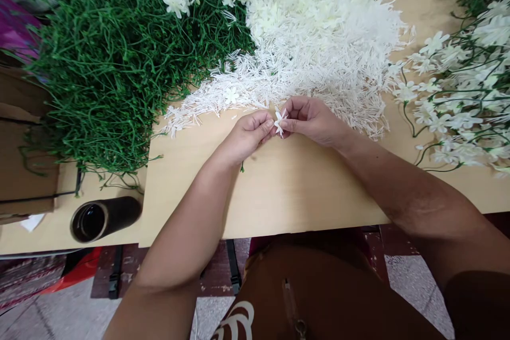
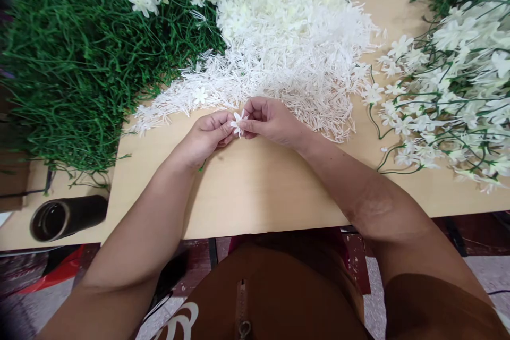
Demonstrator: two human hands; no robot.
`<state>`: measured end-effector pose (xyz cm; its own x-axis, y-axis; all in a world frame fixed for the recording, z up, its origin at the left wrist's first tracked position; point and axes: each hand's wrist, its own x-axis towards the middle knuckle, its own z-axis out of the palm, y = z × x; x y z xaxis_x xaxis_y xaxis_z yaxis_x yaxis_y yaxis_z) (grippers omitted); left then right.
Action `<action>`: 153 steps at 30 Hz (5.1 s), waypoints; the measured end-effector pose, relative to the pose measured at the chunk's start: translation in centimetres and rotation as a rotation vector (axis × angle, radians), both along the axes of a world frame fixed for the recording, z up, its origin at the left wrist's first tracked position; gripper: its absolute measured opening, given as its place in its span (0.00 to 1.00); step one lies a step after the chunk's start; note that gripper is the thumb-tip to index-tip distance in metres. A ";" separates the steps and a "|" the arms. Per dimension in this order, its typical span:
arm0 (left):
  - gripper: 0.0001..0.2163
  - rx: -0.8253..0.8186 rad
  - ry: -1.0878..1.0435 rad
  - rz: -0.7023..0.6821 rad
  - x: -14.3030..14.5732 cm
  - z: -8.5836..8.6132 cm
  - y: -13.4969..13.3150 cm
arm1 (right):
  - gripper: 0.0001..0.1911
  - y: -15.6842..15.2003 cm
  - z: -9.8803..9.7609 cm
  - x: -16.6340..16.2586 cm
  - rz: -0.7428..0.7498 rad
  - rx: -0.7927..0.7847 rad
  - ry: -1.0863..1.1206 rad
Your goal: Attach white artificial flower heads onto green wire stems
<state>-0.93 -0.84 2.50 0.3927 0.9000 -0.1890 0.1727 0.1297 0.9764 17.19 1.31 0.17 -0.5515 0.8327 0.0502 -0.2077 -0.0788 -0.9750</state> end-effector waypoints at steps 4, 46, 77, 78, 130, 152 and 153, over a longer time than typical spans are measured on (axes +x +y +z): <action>0.21 0.010 0.010 -0.016 0.0 0.1 0.0 | 0.25 0.0 -0.1 -0.1 -0.001 0.007 -0.004; 0.26 0.018 -0.153 -0.044 0.3 -0.7 0.1 | 0.23 -0.1 0.1 -0.2 0.007 0.029 -0.022; 0.23 -0.011 -0.118 0.124 1.4 -1.3 0.2 | 0.25 0.0 0.2 -0.5 0.035 -0.099 0.004; 0.22 -0.013 -0.119 0.107 1.3 -1.2 0.2 | 0.25 0.0 0.3 -0.4 0.045 -0.097 0.010; 0.21 -0.044 -0.271 0.127 1.3 -0.9 0.2 | 0.26 0.1 0.3 -1.1 -0.093 -0.140 0.085; 0.23 0.318 -0.291 0.282 -1.5 -1.0 1.1 | 0.10 0.4 0.5 -0.2 -0.115 -0.384 0.243; 0.21 0.354 -0.286 0.291 -1.6 -0.9 1.2 | 0.11 0.4 0.5 -0.2 -0.108 -0.372 0.232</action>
